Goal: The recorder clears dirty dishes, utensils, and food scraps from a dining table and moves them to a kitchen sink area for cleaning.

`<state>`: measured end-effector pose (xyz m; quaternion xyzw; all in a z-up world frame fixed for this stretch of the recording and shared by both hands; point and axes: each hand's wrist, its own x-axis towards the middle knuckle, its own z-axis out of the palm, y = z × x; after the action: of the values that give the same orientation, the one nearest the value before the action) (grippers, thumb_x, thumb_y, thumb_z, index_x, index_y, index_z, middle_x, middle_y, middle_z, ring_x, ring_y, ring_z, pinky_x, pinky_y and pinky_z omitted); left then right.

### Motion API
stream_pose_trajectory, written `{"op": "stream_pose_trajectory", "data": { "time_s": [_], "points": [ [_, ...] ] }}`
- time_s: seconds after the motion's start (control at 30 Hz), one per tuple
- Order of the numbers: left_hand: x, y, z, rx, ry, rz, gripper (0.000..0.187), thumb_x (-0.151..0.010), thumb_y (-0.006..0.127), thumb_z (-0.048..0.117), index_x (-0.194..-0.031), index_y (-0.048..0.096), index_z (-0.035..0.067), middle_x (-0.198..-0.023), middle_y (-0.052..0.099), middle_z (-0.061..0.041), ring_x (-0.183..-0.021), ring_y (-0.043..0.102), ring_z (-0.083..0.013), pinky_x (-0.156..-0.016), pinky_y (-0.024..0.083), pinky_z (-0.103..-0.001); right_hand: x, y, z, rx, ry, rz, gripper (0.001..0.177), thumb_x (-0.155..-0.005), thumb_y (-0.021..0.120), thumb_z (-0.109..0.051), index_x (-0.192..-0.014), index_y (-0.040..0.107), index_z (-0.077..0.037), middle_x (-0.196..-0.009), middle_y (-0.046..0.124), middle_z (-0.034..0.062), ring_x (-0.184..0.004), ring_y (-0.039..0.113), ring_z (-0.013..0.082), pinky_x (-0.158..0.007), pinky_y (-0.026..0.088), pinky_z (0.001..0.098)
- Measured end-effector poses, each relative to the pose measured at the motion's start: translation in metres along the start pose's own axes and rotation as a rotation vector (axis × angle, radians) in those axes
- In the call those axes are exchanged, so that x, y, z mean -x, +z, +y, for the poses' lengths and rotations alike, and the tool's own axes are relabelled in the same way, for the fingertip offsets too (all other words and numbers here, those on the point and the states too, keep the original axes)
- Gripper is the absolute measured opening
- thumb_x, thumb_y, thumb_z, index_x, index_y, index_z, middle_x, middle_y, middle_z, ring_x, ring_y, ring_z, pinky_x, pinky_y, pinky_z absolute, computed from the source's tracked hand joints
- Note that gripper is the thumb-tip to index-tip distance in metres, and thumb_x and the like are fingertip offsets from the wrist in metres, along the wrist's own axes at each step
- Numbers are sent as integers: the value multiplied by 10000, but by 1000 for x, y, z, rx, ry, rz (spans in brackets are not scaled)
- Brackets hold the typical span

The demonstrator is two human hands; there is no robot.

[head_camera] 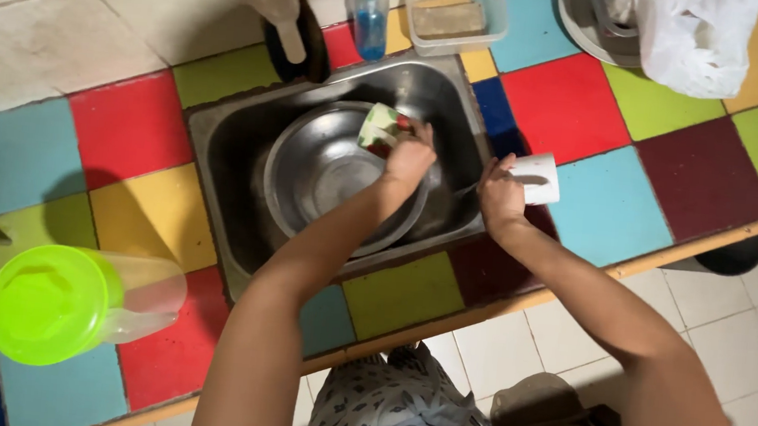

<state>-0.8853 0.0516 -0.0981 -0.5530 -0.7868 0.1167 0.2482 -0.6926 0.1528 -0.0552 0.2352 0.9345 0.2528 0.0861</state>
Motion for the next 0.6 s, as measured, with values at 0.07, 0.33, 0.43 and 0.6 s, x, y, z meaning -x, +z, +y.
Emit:
{"op": "stream_pose_trajectory", "data": {
  "time_s": [0.07,0.33,0.43,0.6],
  "points": [
    [14,-3,-24,61,-59,-12,497,-901,542,134,-1376,639,22,-1255,657,-306,-998,708,-320,-645,558,-376,-11,13,0,3,-27,29,557,-938,557,-61,-1477,501,70,-1421,514,433,-796,761,253,-612,618,330],
    [105,-54,-126,864,-616,-145,651,-643,868,268,-1244,708,74,-1194,669,-204,-928,701,-348,-787,564,-454,-22,-154,14,-773,-26,79,721,-628,933,-295,-1262,692,-52,-1183,697,238,-844,714,410,-685,577,489],
    [142,-19,-117,1025,-868,-28,490,-664,919,309,-1047,768,43,-1148,686,-183,-983,693,-368,-844,561,-463,-41,-109,-37,-1271,70,95,588,-647,976,-314,-1074,742,17,-1053,782,190,-902,787,254,-784,621,365],
    [170,10,-109,1093,-1030,-52,442,-653,919,312,-917,760,-5,-1062,690,-219,-947,677,-405,-827,542,-493,-69,-72,-141,-1314,191,-65,510,-680,985,-332,-932,739,38,-922,764,216,-817,780,275,-750,605,395]
  ]
}}
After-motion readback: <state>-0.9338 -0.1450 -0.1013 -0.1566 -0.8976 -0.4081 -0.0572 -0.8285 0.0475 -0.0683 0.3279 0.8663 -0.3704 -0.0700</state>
